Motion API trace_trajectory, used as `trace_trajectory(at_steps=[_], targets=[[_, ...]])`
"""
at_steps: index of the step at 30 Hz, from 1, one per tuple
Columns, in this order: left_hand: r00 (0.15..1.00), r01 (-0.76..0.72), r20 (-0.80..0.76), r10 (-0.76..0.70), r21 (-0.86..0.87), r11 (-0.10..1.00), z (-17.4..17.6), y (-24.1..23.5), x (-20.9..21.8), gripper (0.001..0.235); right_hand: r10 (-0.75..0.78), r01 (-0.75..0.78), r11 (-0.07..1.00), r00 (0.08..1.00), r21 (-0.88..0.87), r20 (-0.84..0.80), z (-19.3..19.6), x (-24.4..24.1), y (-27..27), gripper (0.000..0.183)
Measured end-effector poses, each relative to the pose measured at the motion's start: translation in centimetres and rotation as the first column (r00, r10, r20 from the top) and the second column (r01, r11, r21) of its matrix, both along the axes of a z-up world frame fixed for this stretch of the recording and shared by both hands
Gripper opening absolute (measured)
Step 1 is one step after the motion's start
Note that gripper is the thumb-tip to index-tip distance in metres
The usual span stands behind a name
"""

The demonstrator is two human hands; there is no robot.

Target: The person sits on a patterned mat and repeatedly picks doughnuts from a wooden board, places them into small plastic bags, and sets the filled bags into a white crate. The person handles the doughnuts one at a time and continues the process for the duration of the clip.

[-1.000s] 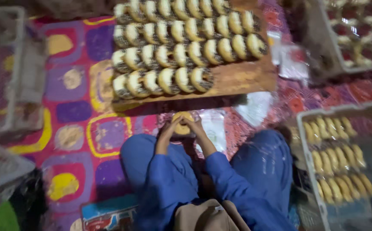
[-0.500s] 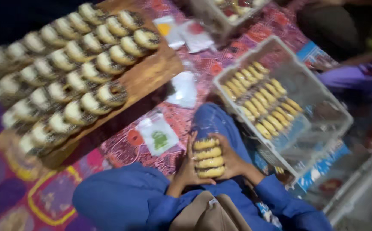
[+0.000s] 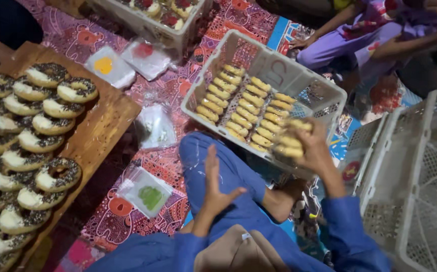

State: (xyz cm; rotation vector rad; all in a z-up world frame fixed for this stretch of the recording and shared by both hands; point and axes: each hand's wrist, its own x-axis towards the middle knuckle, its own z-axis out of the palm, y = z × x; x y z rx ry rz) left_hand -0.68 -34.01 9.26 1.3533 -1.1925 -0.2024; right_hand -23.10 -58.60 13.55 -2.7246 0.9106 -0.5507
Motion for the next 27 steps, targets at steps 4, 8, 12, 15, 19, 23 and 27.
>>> trace_trajectory(at_steps=[4,8,12,15,19,23,27], targets=[[0.875,-0.027,-0.477,0.083,0.122,0.992,-2.4,2.8,2.1,0.097,-0.136,0.111,0.99,0.901,-0.083,-0.412,-6.2,-0.6,-4.4,0.064],[0.802,-0.174,-0.524,0.285,0.251,0.952,-4.6,6.1,3.4,0.081,-0.126,0.157,0.987,0.882,0.032,-0.454,-15.0,0.4,-5.1,0.078],[0.742,-0.291,-0.558,0.371,0.231,0.929,-5.4,8.3,3.7,0.063,-0.121,0.158,0.986,0.9,0.056,-0.418,-18.3,0.3,-5.4,0.095],[0.726,-0.34,-0.558,0.402,0.217,0.915,-5.7,9.1,4.3,0.053,0.047,0.124,0.945,0.865,0.304,-0.499,-17.1,-0.2,-5.2,0.105],[0.73,-0.383,-0.525,0.437,0.215,0.898,-6.3,10.1,4.2,0.048,0.16,0.166,0.828,0.845,0.536,-0.51,-15.2,-0.6,-6.1,0.097],[0.686,-0.406,-0.575,0.446,0.206,0.89,-7.4,12.8,4.5,0.047,0.216,0.143,0.911,0.632,0.386,-0.744,-16.8,0.2,-7.1,0.092],[0.623,-0.501,-0.594,0.509,0.197,0.843,-8.0,17.8,4.2,0.043,0.238,0.055,0.951,0.499,0.304,-0.833,-15.8,4.1,-8.6,0.092]])
